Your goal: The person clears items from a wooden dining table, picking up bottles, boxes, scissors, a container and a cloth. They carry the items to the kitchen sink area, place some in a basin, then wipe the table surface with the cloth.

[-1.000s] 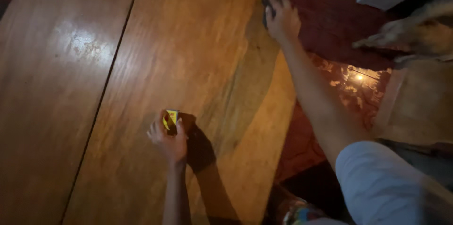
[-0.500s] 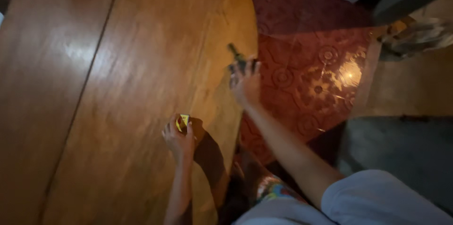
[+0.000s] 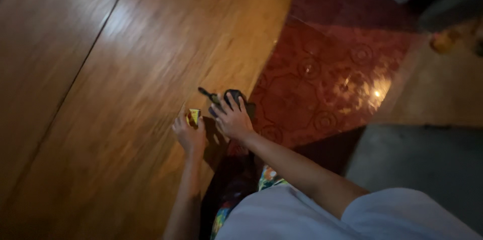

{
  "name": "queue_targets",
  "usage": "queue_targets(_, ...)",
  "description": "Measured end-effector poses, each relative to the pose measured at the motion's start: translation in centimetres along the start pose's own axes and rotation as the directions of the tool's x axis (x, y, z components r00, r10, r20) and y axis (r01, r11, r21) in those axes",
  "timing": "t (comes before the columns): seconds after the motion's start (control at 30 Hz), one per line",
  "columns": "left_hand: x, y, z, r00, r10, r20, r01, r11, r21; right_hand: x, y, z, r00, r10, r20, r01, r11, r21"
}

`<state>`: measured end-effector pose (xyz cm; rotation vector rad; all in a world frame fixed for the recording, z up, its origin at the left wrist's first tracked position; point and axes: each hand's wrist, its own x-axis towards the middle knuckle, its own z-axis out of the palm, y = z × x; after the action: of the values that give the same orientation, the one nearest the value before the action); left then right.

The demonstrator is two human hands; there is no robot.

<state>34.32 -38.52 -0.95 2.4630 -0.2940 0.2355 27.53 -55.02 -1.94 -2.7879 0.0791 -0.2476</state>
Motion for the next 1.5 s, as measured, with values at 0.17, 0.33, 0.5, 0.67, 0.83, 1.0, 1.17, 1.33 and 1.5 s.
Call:
queue_targets(0.17, -4.3, -1.8, -3.4, 0.977, -0.140, -0.164, 0.144, 0.989, 0.013, -2.5, -1.3, 0.6, 0.902, -0.431, 0.025, 0.428, 0.900, 0.087)
queue_targets(0.33, -9.7, -3.9, -7.0, 0.856, -0.434, -0.282, 0.443, 0.896, -0.032, -4.0, -3.7, 0.9, 0.653, -0.750, 0.102, 0.718, 0.657, 0.231)
queue_targets(0.5, -14.8, -7.4, -11.0, 0.713, -0.527, -0.462, 0.560, 0.825, -0.076, -4.4, -7.9, 1.1, 0.429, -0.880, 0.204, 0.829, 0.473, 0.299)
queue_targets(0.67, -20.1, -11.6, -16.2, 0.559, -0.616, -0.556, 0.711, 0.701, -0.061, -6.9, -14.1, 1.5, 0.221, -0.939, 0.263, 0.937, 0.279, 0.210)
queue_targets(0.83, -26.4, -15.9, -22.9, 0.435, -0.663, -0.610, 0.790, 0.605, -0.094, -11.0, -22.1, 1.9, 0.115, -0.951, 0.288, 0.918, 0.212, 0.334)
queue_targets(1.0, -31.5, -18.2, -28.4, 0.373, -0.697, -0.612, 0.870, 0.492, -0.029, -15.1, -30.4, 2.3, 0.019, -0.923, 0.384, 0.919, 0.167, 0.357)
queue_targets(1.17, -34.4, -22.2, -31.9, 0.378, -0.658, -0.652, 0.869, 0.495, 0.004, -18.7, -37.1, 3.9, -0.001, -0.966, 0.259, 0.934, 0.091, 0.345)
queue_targets(1.33, -35.6, -26.3, -34.1, 0.372, -0.645, -0.668, 0.865, 0.501, -0.002, -20.0, -40.0, 5.1, 0.002, -0.984, 0.180, 0.916, 0.074, 0.394)
queue_targets(1.5, -33.0, -26.6, -33.7, 0.437, -0.557, -0.706, 0.869, 0.464, 0.171, -19.1, -36.3, 5.0, 0.060, -0.992, 0.112, 0.922, 0.098, 0.375)
